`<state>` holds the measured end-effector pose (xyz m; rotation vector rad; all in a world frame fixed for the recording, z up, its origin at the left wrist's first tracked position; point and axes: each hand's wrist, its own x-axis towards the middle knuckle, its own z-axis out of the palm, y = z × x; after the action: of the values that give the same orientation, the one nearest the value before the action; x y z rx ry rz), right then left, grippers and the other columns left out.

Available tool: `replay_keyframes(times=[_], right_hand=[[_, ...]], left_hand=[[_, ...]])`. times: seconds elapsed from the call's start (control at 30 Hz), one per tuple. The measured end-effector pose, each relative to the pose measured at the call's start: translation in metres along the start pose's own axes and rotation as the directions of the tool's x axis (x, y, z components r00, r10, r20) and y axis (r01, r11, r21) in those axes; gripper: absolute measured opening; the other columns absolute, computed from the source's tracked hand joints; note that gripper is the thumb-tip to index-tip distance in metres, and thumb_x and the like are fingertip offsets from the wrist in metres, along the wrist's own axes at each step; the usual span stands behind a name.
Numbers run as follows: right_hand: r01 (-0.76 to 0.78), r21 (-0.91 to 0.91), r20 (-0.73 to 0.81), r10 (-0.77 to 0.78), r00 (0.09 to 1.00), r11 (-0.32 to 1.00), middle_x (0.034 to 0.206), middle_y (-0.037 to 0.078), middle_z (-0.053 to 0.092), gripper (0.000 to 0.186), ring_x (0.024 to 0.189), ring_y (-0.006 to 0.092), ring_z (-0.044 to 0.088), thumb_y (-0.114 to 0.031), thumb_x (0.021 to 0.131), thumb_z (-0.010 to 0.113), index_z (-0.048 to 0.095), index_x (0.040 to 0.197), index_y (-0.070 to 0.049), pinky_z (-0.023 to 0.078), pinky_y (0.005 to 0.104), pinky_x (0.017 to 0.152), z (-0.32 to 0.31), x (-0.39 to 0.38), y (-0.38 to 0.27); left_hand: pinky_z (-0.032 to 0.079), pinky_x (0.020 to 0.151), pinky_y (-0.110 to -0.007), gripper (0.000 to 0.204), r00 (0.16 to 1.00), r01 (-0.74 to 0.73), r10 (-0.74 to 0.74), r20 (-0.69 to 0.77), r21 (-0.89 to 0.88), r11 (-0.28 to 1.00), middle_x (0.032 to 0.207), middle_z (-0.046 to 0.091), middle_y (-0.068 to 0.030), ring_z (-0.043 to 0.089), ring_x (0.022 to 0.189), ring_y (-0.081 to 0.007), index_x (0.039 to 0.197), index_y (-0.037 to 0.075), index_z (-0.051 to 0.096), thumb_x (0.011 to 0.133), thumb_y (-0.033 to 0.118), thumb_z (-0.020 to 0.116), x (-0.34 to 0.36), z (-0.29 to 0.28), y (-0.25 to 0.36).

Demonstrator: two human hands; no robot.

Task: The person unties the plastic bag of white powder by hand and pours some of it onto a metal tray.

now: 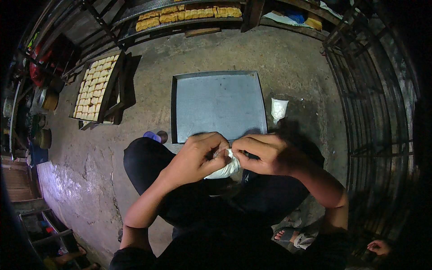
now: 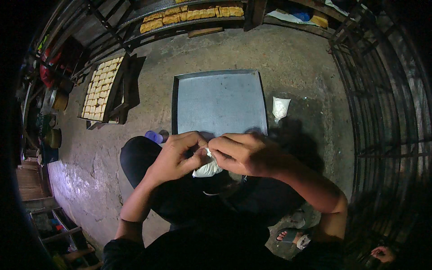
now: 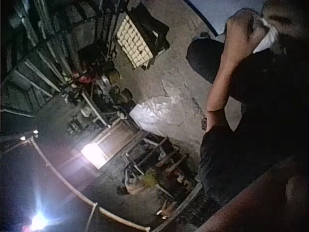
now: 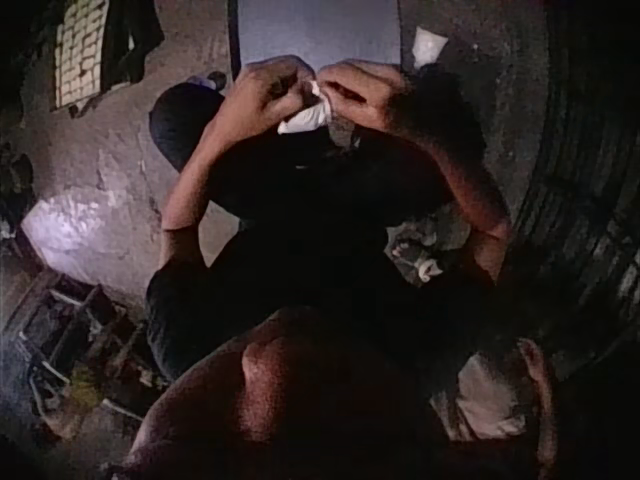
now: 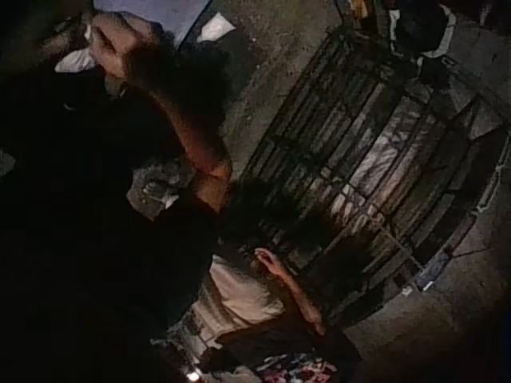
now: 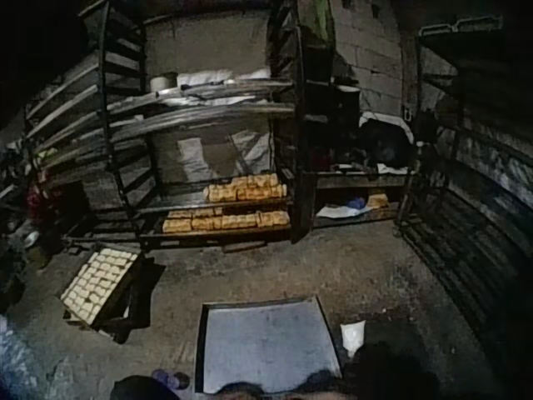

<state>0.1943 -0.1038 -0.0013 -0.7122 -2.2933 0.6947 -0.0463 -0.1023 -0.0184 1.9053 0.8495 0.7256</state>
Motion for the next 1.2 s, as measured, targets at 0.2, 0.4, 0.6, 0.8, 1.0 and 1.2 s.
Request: replay_keyframes(times=[0.2, 0.4, 0.6, 0.8, 1.0, 1.2], right_hand=[[0.0, 0.01, -0.006, 0.0, 1.0, 1.0, 0.086, 0.011, 0.072, 0.016, 0.073, 0.0248, 0.073, 0.002, 0.084, 0.076, 0.069, 0.098, -0.001, 0.058, 0.0335, 0.063, 0.002, -0.002, 0.0], [0.046, -0.083, 0.031, -0.044, 0.999, 0.995, 0.086, 0.01, 0.073, 0.015, 0.075, 0.0242, 0.074, -0.001, 0.084, 0.077, 0.07, 0.097, -0.002, 0.061, 0.0333, 0.065, 0.002, -0.003, -0.002], [0.059, -0.195, 0.089, -0.042, 0.995, 0.979, 0.09, 0.01, 0.074, 0.016, 0.079, 0.0236, 0.075, -0.005, 0.085, 0.078, 0.07, 0.099, -0.002, 0.062, 0.0327, 0.067, 0.001, -0.004, 0.002], [0.071, -0.137, 0.02, -0.069, 0.997, 0.988, 0.091, 0.009, 0.073, 0.016, 0.079, 0.0237, 0.075, -0.009, 0.09, 0.075, 0.07, 0.103, -0.003, 0.06, 0.0342, 0.065, 0.005, -0.01, 0.011], [0.028, -0.103, 0.067, -0.021, 0.998, 0.994, 0.091, 0.009, 0.074, 0.014, 0.079, 0.0228, 0.075, -0.006, 0.087, 0.076, 0.07, 0.099, -0.001, 0.061, 0.033, 0.069, 0.001, -0.006, 0.005], [0.072, -0.243, 0.093, -0.05, 0.994, 0.967, 0.086, 0.009, 0.071, 0.017, 0.077, 0.024, 0.074, -0.004, 0.083, 0.077, 0.066, 0.095, -0.002, 0.06, 0.0334, 0.068, 0.006, -0.005, 0.001]], left_hand=[[0.049, 0.068, -0.042, 0.02, 0.998, 0.005, -0.003, 0.063, -0.019, 1.0, 0.082, 0.062, -0.0186, 0.062, 0.073, -0.0365, 0.095, -0.004, 0.062, 0.088, 0.014, 0.067, 0.0, -0.004, 0.006], [0.049, 0.073, -0.045, 0.019, 0.993, 0.013, -0.019, 0.121, 0.05, 0.999, 0.084, 0.061, -0.0222, 0.062, 0.078, -0.0423, 0.094, -0.005, 0.061, 0.09, 0.013, 0.064, 0.0, -0.002, 0.009], [0.049, 0.072, -0.045, 0.019, 0.999, 0.035, -0.036, 0.027, 0.028, 0.999, 0.084, 0.063, -0.0232, 0.063, 0.078, -0.0421, 0.095, -0.006, 0.061, 0.091, 0.013, 0.064, -0.002, 0.005, 0.004], [0.049, 0.066, -0.041, 0.019, 0.993, 0.108, -0.106, 0.06, -0.035, 0.993, 0.078, 0.063, -0.0197, 0.063, 0.07, -0.0336, 0.098, -0.005, 0.064, 0.092, 0.013, 0.065, 0.0, 0.001, 0.006], [0.048, 0.066, -0.04, 0.018, 0.986, 0.143, -0.137, 0.097, -0.059, 0.988, 0.078, 0.063, -0.0182, 0.063, 0.07, -0.031, 0.099, -0.003, 0.065, 0.092, 0.013, 0.065, -0.003, -0.003, 0.008], [0.047, 0.065, -0.041, 0.019, 0.992, 0.112, -0.107, 0.074, -0.079, 0.991, 0.079, 0.062, -0.0201, 0.06, 0.069, -0.0335, 0.097, -0.005, 0.063, 0.095, 0.014, 0.064, -0.005, 0.003, 0.005]])
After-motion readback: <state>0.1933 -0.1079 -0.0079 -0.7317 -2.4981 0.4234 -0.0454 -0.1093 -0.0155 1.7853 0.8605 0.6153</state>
